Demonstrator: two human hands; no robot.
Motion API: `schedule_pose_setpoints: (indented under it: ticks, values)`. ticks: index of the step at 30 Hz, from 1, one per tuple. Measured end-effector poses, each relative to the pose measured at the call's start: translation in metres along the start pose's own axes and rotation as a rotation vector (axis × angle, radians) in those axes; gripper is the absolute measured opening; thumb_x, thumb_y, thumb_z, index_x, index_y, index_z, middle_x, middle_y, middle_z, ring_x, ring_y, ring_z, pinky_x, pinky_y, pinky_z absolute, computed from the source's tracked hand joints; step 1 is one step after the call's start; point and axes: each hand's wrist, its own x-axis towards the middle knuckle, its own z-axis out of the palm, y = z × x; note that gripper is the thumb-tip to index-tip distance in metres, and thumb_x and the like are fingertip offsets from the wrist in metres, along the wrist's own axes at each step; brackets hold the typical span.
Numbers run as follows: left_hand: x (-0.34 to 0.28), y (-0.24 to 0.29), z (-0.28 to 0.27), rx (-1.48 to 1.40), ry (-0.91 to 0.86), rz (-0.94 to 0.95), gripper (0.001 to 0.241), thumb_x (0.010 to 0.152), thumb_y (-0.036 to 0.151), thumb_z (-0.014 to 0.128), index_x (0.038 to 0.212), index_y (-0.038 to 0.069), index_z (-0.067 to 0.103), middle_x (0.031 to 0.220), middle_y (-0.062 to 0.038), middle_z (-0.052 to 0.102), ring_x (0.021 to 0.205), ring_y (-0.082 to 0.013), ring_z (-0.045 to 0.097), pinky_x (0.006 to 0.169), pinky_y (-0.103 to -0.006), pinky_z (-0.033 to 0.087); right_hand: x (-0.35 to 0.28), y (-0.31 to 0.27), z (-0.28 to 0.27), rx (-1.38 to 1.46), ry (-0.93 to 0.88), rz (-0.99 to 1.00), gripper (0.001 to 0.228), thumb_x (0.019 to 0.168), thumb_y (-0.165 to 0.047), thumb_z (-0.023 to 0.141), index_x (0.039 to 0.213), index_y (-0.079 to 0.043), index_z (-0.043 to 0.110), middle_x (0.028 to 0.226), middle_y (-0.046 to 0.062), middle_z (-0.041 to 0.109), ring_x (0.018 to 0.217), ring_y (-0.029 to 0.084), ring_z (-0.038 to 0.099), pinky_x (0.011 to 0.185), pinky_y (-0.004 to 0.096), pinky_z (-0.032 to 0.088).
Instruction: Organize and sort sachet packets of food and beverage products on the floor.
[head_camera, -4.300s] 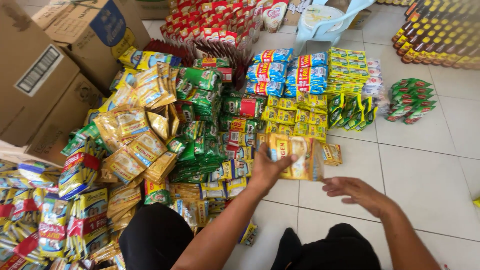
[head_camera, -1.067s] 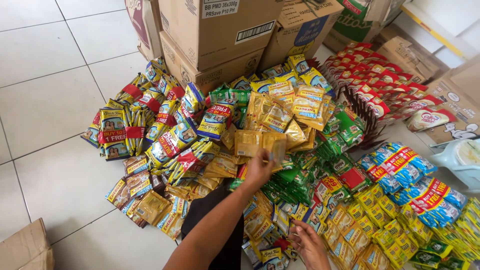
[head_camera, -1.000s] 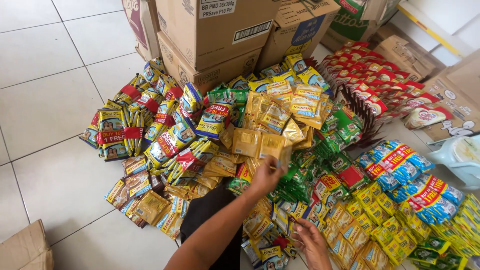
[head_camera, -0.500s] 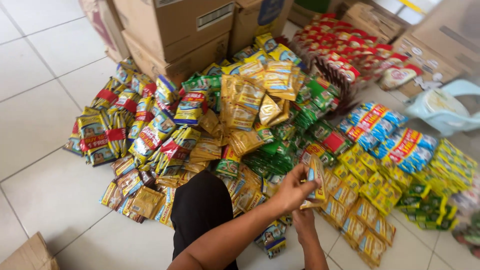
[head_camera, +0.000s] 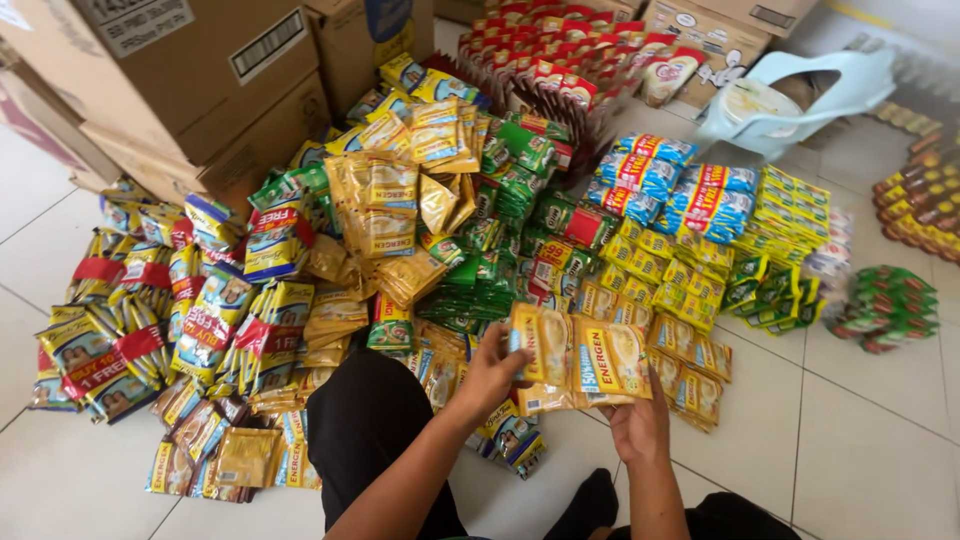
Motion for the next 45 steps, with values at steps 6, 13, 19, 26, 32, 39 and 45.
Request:
schedule_pose_setpoints:
  ticks: [6,13,19,26,32,39,45]
  values:
    - [0.015,-0.09,-0.029,0.02,0.009,-0.252,0.045,0.09,0.024,0.071,0.127,0.01,0.051,0.111,-0.008,0.07,0.099,-0.022,0.068,0.083,-0.0424,0.058,-0.016,-0.018,-0.001,0.039,-0.056,-0.071,0.045,0.104,-0.028,0.054,0.148,-0.018,0.05,0.134,0.008,0.066,0.109,0.024,0.069,0.081,0.043,0.06]
    - [-0.008,-0.133,-0.014,-0.261,-0.011,-0.602,0.088,0.077,0.068,0.069,0.148,0.026,0.036,0.146,-0.016,0.048,0.119,-0.0345,0.06,0.094,-0.0483,0.053,-0.027,-0.021,0.016,0.023,0.002,-0.138,0.05,0.101,-0.014,0.058,0.149,-0.02,0.048,0.134,0.008,0.065,0.11,0.025,0.069,0.079,0.045,0.062]
    - [-0.026,-0.153,-0.008,-0.536,0.013,-0.792,0.107,0.074,0.083,0.055,0.158,0.025,0.024,0.152,-0.023,0.045,0.123,-0.0449,0.063,0.091,-0.0526,0.056,-0.053,-0.021,0.057,-0.016,0.103,-0.146,0.053,0.1,-0.017,0.053,0.151,-0.025,0.041,0.139,0.006,0.062,0.103,0.025,0.071,0.066,0.041,0.062]
    - [-0.005,-0.191,-0.046,-0.574,0.11,-0.601,0.043,0.098,0.034,0.067,0.131,0.01,0.054,0.114,-0.012,0.067,0.095,-0.0274,0.071,0.08,-0.0409,0.064,-0.053,0.002,0.014,-0.524,-0.019,-0.342,0.048,0.101,-0.003,0.052,0.147,-0.015,0.056,0.139,0.01,0.065,0.114,0.027,0.066,0.089,0.039,0.054]
    - [-0.02,-0.154,-0.034,-0.324,0.273,-0.603,0.03,0.095,0.025,0.067,0.121,0.017,0.055,0.105,-0.008,0.069,0.08,-0.0238,0.07,0.065,-0.0338,0.059,-0.059,0.012,-0.027,-1.063,-0.106,-0.394,0.063,0.08,0.012,0.059,0.137,-0.014,0.059,0.136,0.013,0.066,0.127,0.025,0.063,0.103,0.034,0.051]
    - [-0.002,-0.178,-0.052,-0.324,0.323,-0.583,0.029,0.1,0.036,0.059,0.114,0.011,0.059,0.094,-0.009,0.067,0.07,-0.0194,0.065,0.057,-0.032,0.057,-0.064,0.019,-0.001,-0.661,0.157,0.167,0.056,0.091,0.007,0.053,0.138,-0.021,0.059,0.133,0.008,0.068,0.104,0.025,0.071,0.073,0.036,0.06]
    - [-0.007,-0.159,-0.025,-0.281,0.377,-0.652,0.029,0.103,0.037,0.054,0.119,0.013,0.054,0.097,-0.007,0.065,0.077,-0.019,0.065,0.063,-0.034,0.059,-0.064,0.024,0.017,-0.483,0.314,-0.034,0.049,0.093,-0.002,0.058,0.137,-0.024,0.057,0.144,-0.011,0.055,0.102,0.016,0.067,0.068,0.031,0.06]
